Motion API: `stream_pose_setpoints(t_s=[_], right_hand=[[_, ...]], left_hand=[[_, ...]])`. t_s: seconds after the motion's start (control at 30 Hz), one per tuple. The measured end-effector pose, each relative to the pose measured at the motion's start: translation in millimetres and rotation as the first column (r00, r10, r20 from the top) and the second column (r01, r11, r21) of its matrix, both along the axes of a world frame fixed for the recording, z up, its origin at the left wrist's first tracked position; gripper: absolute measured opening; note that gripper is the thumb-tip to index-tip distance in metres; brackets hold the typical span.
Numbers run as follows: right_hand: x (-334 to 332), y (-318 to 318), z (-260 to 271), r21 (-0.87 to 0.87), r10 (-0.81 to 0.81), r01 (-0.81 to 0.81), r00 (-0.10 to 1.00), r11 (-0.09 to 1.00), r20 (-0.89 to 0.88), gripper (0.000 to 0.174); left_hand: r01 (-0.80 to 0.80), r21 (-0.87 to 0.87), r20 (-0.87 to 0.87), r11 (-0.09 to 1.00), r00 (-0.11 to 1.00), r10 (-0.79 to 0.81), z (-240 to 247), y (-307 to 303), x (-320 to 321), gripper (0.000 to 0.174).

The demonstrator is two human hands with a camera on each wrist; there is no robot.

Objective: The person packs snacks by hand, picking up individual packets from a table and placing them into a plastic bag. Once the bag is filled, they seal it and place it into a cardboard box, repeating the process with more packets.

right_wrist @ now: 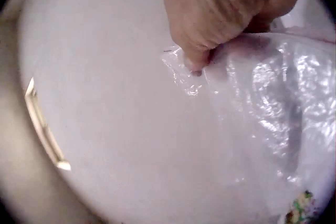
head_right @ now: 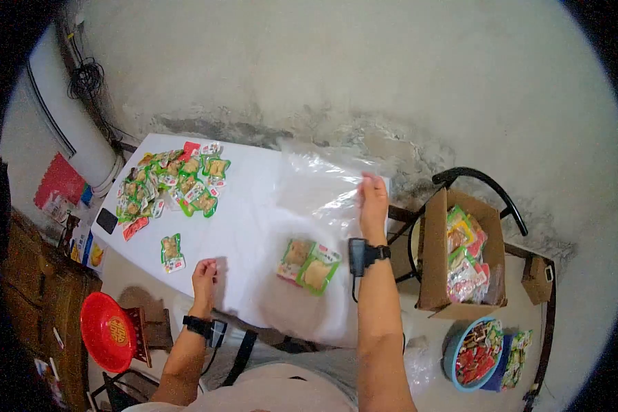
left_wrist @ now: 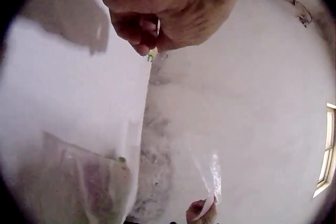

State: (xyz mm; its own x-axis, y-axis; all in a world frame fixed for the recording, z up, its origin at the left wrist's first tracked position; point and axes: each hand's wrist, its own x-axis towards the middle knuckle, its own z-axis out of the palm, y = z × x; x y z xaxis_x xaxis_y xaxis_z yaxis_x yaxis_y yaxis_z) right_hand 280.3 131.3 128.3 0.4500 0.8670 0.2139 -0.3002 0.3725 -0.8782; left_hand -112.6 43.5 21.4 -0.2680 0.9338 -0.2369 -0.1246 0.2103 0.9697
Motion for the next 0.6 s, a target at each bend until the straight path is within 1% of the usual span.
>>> stream_pose_setpoints(t_s=[0.03,0.07,0.1,0.13,0.17,0.2,0.23,0.27,0.33,0.37,0.43,0.47,0.53,0.57,0.6], right_hand=[[15,12,-14,-0.018,-0.025,0.026,0.998,0.999,0.056,0.017],[29,23,-34,-0.013,-0.021,0.021,0.998,1.000,0.057,0.017],[41,32,-58,-0.141,-0.106,0.135,0.975,0.981,0.195,0.017],[54,42,-79,-0.249,-0.170,0.262,0.925,0.932,0.339,0.017],[68,51,-101,-0.243,-0.168,0.259,0.925,0.935,0.341,0.017],[81,57,-124,-0.296,-0.186,0.321,0.896,0.900,0.404,0.018],[85,59,-132,-0.345,-0.198,0.383,0.863,0.857,0.466,0.019],[90,59,-140,-0.349,-0.195,0.381,0.863,0.856,0.466,0.019],[91,58,-145,-0.238,-0.270,0.556,0.679,0.797,0.683,0.022],[92,58,-147,-0.243,-0.266,0.553,0.683,0.797,0.680,0.022],[102,60,-155,-0.300,-0.171,0.625,0.580,0.721,0.797,0.025],[105,63,-159,-0.305,-0.169,0.621,0.586,0.722,0.793,0.025],[113,69,-166,-0.293,-0.204,0.565,0.655,0.771,0.727,0.029],[118,68,-168,-0.294,-0.203,0.565,0.655,0.771,0.728,0.029],[113,61,-150,-0.447,-0.192,0.488,0.807,0.749,0.558,0.028]], left_hand=[[0.026,0.019,-0.074,0.999,0.997,-0.024,-15,-1,-4,0.010],[0.055,0.038,-0.152,0.998,0.987,-0.049,-24,-2,-6,0.011],[0.065,0.024,-0.175,0.998,0.983,-0.060,-25,-5,-3,0.014],[0.060,0.030,-0.172,0.998,0.984,-0.054,-38,-6,-4,0.014],[0.075,0.087,-0.190,0.993,0.980,-0.058,-57,-7,-6,0.016],[0.092,0.139,-0.210,0.986,0.976,-0.062,-69,-6,-6,0.017],[0.093,0.158,-0.232,0.983,0.971,-0.055,-64,-10,-1,0.018],[0.092,0.154,-0.232,0.984,0.971,-0.054,-65,-12,1,0.018],[0.103,0.184,-0.303,0.977,0.952,-0.043,-62,-15,2,0.017],[0.102,0.180,-0.308,0.978,0.951,-0.042,-59,-15,2,0.017],[0.110,0.125,-0.410,0.986,0.911,-0.050,-46,-14,6,0.017],[0.109,0.123,-0.416,0.986,0.908,-0.048,-50,-13,3,0.017],[0.120,0.189,-0.410,0.975,0.912,-0.033,-56,-12,2,0.018],[0.119,0.188,-0.409,0.975,0.912,-0.033,-58,-13,1,0.018],[0.107,0.149,-0.390,0.983,0.920,-0.041,-52,-14,2,0.018]])
